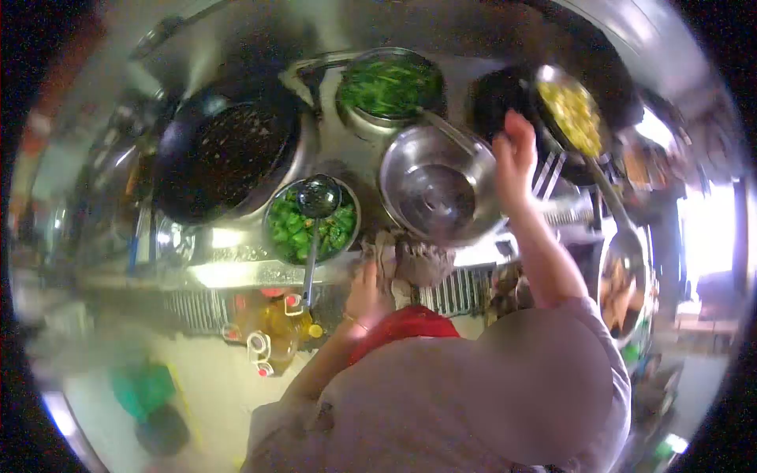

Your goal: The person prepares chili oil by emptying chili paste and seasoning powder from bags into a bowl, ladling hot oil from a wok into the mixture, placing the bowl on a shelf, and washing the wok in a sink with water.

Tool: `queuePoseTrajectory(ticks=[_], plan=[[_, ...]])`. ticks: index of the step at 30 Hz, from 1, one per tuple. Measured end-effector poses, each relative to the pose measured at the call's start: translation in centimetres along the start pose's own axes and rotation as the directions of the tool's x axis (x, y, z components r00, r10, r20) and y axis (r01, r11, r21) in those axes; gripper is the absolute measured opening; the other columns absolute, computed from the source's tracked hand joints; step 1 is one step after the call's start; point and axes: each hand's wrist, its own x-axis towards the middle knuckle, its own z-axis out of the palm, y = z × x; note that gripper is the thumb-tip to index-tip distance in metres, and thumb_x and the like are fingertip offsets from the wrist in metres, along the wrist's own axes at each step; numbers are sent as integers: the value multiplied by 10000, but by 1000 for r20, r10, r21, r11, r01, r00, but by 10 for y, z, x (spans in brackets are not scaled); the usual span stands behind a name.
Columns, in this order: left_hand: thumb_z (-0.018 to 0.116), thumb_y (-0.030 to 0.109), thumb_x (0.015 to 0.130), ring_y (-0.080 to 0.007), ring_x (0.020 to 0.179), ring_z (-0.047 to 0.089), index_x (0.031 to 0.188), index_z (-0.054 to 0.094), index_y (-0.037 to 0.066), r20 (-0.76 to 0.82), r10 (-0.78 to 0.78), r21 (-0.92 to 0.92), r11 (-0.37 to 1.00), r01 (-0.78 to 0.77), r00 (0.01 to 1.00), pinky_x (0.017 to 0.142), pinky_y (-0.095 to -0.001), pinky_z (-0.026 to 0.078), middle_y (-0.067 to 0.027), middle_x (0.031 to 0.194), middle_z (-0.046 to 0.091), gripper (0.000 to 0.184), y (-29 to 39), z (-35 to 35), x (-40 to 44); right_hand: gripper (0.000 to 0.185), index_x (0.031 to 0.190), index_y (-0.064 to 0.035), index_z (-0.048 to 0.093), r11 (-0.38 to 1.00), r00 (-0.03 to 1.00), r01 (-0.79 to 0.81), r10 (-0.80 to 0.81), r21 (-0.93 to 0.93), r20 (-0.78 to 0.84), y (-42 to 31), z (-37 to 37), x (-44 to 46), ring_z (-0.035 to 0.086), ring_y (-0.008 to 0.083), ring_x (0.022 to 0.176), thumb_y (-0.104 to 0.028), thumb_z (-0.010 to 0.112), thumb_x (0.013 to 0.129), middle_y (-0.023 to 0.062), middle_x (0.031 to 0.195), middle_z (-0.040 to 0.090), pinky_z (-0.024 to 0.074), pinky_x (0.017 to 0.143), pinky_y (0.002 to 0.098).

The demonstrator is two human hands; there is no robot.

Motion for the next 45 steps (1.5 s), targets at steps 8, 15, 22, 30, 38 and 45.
queuePoseTrajectory(ticks=[8,15,22,30,38,45], plan=[[645,104,701,-395,1251,337,1325,309,-55,221,209,-159,971,-176,953,1057,-416,275,-274,1321,373,726,-50,-4,-117,491,1174,-68,523,401,68,265,899,-877,432,-96,-170,-398,501,314,1094,-285,621,744,158,1151,552,431,862,444],[591,162,747,-269,827,572,1123,512,-13,864,-21,250,886,-392,503,700,-410,477,-144,998,578,423,-331,63,-253,469,1171,-104,546,-16,179,-436,978,-900,-104,-179,-278,-607,588,315,981,-340,604,770,148,1055,624,462,854,408],[559,207,780,-245,701,549,972,566,16,740,-306,372,928,14,600,600,-368,431,-120,838,581,270,-319,3,-272,452,1183,-100,537,-196,-7,-660,967,-725,-255,-246,-320,-703,576,302,1023,-331,584,798,139,1114,604,460,865,392],[536,145,797,-139,457,451,826,585,70,684,-350,-224,735,640,641,387,-267,335,-22,605,518,94,-152,146,-254,241,759,-65,632,17,288,-826,873,-564,-395,-297,-418,-859,603,323,761,-299,596,714,138,776,634,482,673,435],[626,142,789,-172,878,582,1166,531,22,936,-2,126,936,-328,353,792,-290,462,-100,974,617,407,158,271,-424,239,797,-33,651,-447,-355,-894,736,-20,-577,-356,-509,-1126,609,334,809,-230,598,673,188,842,630,484,729,432],[618,166,782,-184,866,599,1175,531,22,932,72,64,933,-355,356,766,-292,474,-124,972,628,428,226,372,-459,587,1234,-46,514,-505,-467,-861,748,52,-472,-390,-529,-1172,510,307,1124,-333,628,735,214,1170,548,399,959,361]])
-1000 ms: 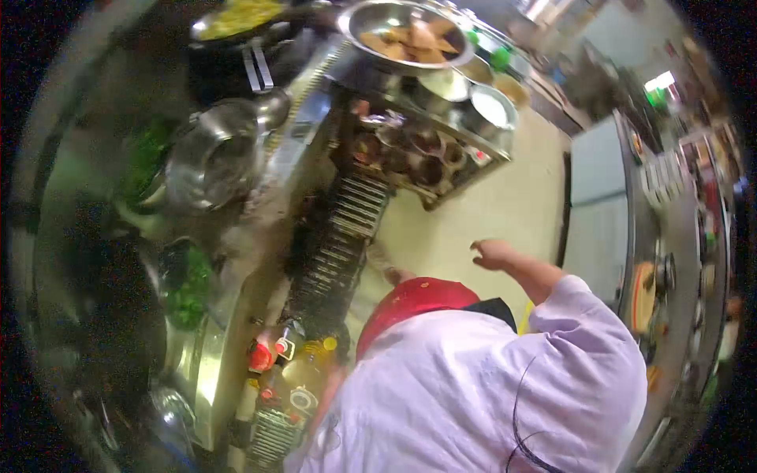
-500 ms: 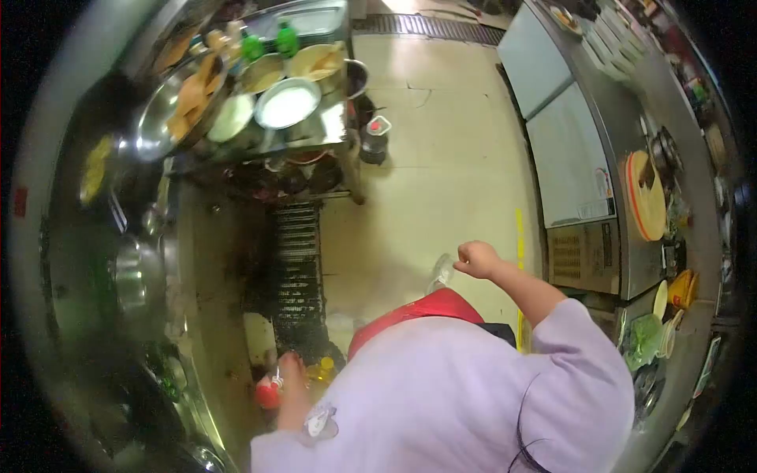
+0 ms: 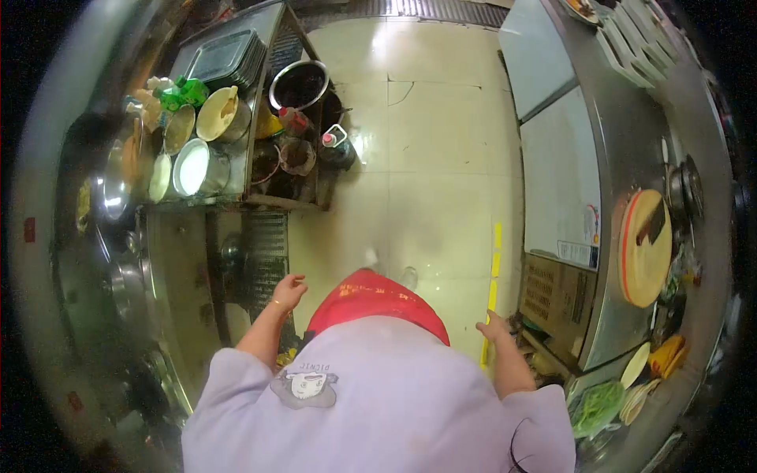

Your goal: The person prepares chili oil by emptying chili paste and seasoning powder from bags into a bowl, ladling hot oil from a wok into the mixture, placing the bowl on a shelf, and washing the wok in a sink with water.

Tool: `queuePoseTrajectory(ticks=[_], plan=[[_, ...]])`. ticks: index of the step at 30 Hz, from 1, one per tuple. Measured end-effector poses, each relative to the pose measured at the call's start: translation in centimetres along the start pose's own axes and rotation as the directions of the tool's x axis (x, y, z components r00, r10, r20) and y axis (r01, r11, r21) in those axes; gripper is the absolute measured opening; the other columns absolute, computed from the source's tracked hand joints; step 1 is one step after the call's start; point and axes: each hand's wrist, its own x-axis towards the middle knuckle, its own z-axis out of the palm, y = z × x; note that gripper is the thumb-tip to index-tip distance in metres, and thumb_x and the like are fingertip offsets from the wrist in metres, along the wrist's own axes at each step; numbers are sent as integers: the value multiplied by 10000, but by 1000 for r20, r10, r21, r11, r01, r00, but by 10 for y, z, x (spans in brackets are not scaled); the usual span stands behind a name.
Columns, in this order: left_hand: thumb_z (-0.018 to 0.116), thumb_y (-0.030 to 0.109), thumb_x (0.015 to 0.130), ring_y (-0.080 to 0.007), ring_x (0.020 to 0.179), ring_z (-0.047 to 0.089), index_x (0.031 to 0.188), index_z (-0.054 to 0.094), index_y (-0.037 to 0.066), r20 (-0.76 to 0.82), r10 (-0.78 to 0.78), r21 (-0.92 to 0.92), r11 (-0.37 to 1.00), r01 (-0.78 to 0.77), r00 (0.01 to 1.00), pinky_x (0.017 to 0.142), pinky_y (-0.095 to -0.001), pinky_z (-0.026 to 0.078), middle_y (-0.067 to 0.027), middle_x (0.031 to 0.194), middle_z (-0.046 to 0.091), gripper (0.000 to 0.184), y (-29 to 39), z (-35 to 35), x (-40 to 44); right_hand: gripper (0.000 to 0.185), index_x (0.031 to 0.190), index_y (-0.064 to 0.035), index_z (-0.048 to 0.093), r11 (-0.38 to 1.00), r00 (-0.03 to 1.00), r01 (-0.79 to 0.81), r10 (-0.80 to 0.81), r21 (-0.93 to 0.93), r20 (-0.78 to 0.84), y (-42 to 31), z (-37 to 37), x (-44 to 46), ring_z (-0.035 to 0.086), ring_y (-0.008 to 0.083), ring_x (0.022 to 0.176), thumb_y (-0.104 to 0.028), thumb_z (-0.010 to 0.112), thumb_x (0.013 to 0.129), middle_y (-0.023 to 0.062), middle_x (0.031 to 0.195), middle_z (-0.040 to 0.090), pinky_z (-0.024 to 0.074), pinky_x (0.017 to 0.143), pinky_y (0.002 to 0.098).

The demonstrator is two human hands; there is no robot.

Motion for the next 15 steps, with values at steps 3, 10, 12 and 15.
queuePoseTrajectory(ticks=[3,10,12,15], plan=[[622,177,761,-197,862,613,1181,527,17,6,-67,111,992,66,998,770,-295,476,-132,959,638,460,41,1,23,557,1201,-24,532,946,999,-54,54,321,9,-18,-13,51,566,289,1037,-310,628,733,203,1094,593,436,900,359],[614,149,748,-189,797,607,1173,529,8,-457,42,-112,988,-104,888,733,-297,477,-108,898,637,456,112,-8,203,407,1109,-2,585,916,992,118,-90,384,-89,-122,-107,193,607,201,856,-218,603,764,130,940,640,470,779,315],[611,131,758,-145,748,579,1176,524,7,-560,62,-250,938,-240,826,706,-272,469,-73,853,626,445,149,-16,279,388,1096,1,592,914,980,186,-148,360,-132,-166,-153,243,597,180,828,-217,595,776,117,909,638,468,754,307],[608,110,799,-96,773,515,1187,508,-12,-535,-50,-443,866,-229,843,714,-230,436,-18,886,572,419,244,-40,378,374,1082,4,598,917,981,177,-135,357,-138,-249,-203,317,592,168,812,-228,588,789,104,885,637,468,739,304]])
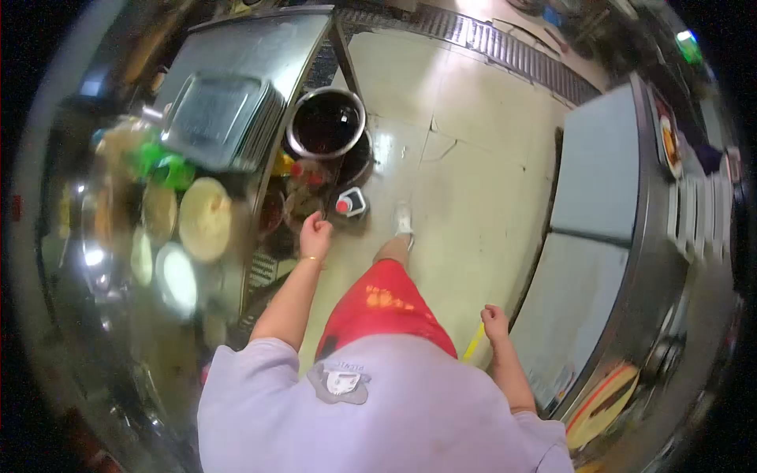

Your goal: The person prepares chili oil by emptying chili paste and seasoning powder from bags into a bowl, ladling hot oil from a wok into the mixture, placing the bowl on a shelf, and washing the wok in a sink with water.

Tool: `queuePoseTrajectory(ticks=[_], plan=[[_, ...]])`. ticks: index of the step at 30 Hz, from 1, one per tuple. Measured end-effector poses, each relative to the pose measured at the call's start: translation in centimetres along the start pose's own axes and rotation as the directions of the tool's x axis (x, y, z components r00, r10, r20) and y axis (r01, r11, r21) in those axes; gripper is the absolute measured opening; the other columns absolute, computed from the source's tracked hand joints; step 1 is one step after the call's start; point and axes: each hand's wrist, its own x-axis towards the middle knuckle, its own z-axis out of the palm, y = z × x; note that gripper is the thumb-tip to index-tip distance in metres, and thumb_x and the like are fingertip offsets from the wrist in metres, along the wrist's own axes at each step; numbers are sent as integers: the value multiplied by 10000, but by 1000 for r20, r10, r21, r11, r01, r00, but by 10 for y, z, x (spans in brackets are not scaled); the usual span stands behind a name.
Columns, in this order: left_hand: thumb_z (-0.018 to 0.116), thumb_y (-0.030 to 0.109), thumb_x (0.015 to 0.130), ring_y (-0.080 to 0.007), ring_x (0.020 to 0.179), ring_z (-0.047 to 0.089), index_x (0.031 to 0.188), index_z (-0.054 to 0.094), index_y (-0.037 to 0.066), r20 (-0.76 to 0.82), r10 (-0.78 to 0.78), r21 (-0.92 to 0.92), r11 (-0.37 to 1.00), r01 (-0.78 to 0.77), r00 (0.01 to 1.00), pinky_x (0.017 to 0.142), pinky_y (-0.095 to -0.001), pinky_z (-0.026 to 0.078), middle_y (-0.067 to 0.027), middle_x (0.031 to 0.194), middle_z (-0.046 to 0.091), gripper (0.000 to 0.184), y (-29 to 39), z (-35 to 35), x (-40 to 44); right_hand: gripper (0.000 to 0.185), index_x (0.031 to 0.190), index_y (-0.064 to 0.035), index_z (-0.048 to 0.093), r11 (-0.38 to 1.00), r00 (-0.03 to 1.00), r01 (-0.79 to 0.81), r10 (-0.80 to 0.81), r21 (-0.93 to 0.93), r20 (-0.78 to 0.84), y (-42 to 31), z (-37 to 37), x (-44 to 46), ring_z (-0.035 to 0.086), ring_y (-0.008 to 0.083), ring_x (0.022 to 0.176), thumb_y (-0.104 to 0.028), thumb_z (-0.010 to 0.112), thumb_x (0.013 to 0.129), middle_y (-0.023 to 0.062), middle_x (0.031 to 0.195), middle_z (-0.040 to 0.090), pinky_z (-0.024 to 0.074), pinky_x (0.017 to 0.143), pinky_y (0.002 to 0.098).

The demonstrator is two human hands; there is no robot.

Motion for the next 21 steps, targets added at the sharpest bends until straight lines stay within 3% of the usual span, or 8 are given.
queuePoseTrajectory(ticks=[4,6,8,11,13,16,17,21], plan=[[627,91,772,-121,764,537,1180,495,-23,-168,-48,-239,971,7,985,726,-243,448,-19,854,578,444,42,67,142,362,1066,-12,608,973,975,214,-209,-85,71,-150,-15,136,618,275,908,-270,569,815,173,962,644,471,810,359],[645,119,753,-158,788,546,1146,513,-18,-222,-145,-116,986,121,964,740,-267,447,-41,865,587,437,27,71,216,331,1058,-13,611,919,931,362,-349,-159,102,-216,3,211,620,283,906,-243,559,826,186,964,641,475,808,359],[660,143,726,-202,804,558,1081,539,-11,-264,-219,-59,976,211,939,747,-301,446,-68,878,599,406,25,73,260,307,1042,-32,623,868,863,495,-489,-23,125,-302,19,265,628,290,876,-239,563,824,176,952,644,485,785,356],[645,147,670,-249,810,588,1037,560,-7,-416,-270,-205,958,200,868,753,-341,453,-132,928,610,407,-5,77,318,296,1016,-50,638,834,814,550,-524,-42,252,-413,58,334,627,279,883,-259,566,818,161,959,644,485,785,353],[634,182,666,-262,961,568,1154,510,-51,-429,-364,-99,928,358,826,848,-322,430,-189,1066,581,554,-24,69,348,299,1017,-51,641,784,749,621,-586,-18,310,-478,88,366,624,282,884,-250,561,808,156,965,644,483,795,356],[643,260,701,-290,1097,510,1239,427,-97,-687,-213,125,907,402,694,931,-315,385,-233,1213,505,681,-80,59,397,348,1096,-51,603,700,638,714,-668,33,383,-534,161,418,608,311,927,-183,530,782,184,993,633,469,830,368],[640,290,718,-297,1109,502,1247,411,-106,-671,-251,99,902,419,698,942,-321,378,-235,1234,489,699,-94,51,405,379,1124,-50,587,645,585,763,-722,51,369,-539,190,433,596,322,961,-164,523,769,200,1026,621,459,853,373],[602,421,791,-311,1135,481,1288,360,-97,-482,-507,-164,853,495,715,969,-364,365,-205,1297,450,759,-112,22,434,443,1168,-15,537,818,652,556,-539,147,533,-552,273,455,551,328,1046,-167,531,752,219,1109,577,424,904,379]])
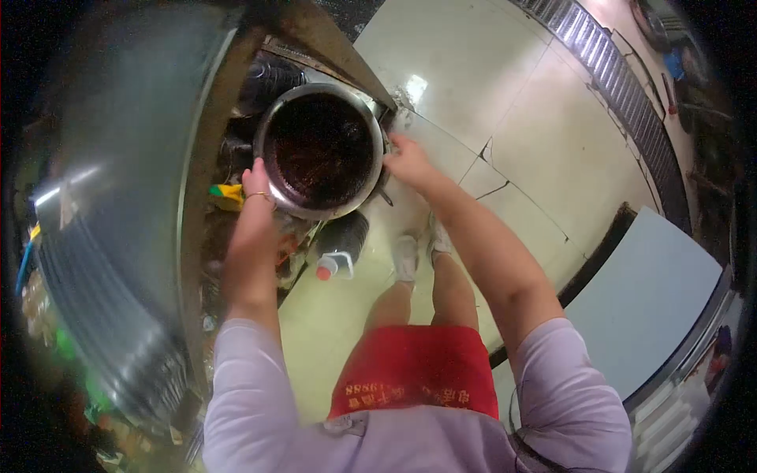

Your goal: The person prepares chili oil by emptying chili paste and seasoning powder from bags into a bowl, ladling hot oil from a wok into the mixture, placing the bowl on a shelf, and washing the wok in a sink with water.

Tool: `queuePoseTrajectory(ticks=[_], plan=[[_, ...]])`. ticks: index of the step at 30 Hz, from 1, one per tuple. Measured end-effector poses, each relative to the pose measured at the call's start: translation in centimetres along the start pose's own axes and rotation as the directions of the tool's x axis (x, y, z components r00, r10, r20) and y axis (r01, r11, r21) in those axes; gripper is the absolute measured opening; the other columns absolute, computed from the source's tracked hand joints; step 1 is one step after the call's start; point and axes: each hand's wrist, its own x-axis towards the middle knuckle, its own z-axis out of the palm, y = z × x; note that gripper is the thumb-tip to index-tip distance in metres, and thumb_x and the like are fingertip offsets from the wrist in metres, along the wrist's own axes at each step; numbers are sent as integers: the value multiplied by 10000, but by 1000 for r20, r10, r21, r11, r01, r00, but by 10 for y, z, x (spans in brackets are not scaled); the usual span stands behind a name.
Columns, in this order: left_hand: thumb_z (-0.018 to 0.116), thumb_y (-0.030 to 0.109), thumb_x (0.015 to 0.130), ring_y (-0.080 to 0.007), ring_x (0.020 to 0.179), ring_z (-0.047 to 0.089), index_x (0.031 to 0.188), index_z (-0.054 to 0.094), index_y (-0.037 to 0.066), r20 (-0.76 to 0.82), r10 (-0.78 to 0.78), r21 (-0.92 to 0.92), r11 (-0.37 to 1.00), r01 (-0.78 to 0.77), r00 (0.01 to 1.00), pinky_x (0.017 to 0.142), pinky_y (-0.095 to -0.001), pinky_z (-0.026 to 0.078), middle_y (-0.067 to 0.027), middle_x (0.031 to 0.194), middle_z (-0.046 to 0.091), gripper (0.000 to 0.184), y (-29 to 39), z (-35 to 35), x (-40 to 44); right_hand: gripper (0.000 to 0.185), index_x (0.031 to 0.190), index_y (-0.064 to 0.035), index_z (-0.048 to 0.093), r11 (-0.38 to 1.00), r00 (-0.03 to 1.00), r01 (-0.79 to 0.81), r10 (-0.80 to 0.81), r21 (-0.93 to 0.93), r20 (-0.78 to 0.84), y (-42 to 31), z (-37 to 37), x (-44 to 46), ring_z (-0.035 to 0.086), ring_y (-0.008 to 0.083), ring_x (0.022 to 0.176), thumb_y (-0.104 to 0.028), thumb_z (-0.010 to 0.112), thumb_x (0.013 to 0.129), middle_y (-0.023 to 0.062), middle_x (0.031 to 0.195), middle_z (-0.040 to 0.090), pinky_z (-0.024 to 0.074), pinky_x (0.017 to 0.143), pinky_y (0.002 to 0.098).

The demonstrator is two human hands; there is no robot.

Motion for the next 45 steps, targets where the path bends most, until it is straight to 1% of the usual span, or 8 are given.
queuePoseTrajectory(ticks=[4,13,16,23,27,36,43,45], plan=[[473,543,825,-237,777,605,951,608,53,369,-243,-459,792,403,897,731,-382,487,-105,934,639,524,51,2,-44,485,1145,32,502,972,1000,-27,28,232,0,13,29,22,565,337,984,-225,577,741,212,1040,584,425,884,396],[483,523,825,-200,798,562,1061,547,118,137,-79,-77,993,91,987,747,-407,442,-36,941,591,474,61,-11,-116,572,1117,40,496,909,979,-156,193,386,-58,47,14,8,569,303,978,-373,641,750,206,1055,586,433,860,400],[499,475,844,-156,744,541,1114,518,104,309,78,-170,985,-26,948,690,-341,446,-19,890,568,459,17,-16,-123,530,1076,35,515,897,939,-260,322,357,-124,23,-25,-51,576,286,953,-379,633,766,204,1010,599,438,843,391],[508,365,885,-65,583,376,746,514,138,374,163,-106,985,-132,913,527,-232,298,63,648,402,266,58,-6,-332,497,959,35,552,941,869,-325,336,95,-362,33,-141,-251,585,305,822,-419,625,769,207,887,606,458,753,392],[474,264,911,-57,599,409,759,518,111,693,59,-83,997,-2,718,530,-228,331,37,670,433,221,74,-25,-457,495,947,9,570,902,676,-349,429,253,-598,5,-190,-446,587,265,791,-447,630,764,169,859,612,460,714,363],[508,412,869,-100,619,475,910,563,62,959,-8,-82,948,-307,-282,545,-249,412,28,688,472,357,141,-49,-719,357,944,-27,639,764,79,89,634,639,-769,-85,-186,-825,577,159,741,-359,533,866,84,812,637,467,694,317],[423,278,876,-130,678,546,924,578,35,765,-294,-111,817,-566,-574,597,-276,461,-28,755,559,293,71,3,-966,393,1006,-54,633,647,-177,376,753,663,-634,-33,-198,-1036,581,156,758,-401,536,851,55,872,639,466,686,326],[408,363,887,-172,711,572,945,570,27,789,-414,30,764,-645,-454,659,-316,489,-67,799,583,378,39,18,-1021,422,1007,-51,629,627,-186,385,771,677,-609,-2,-209,-1077,580,163,759,-432,542,847,48,870,635,466,680,333]])
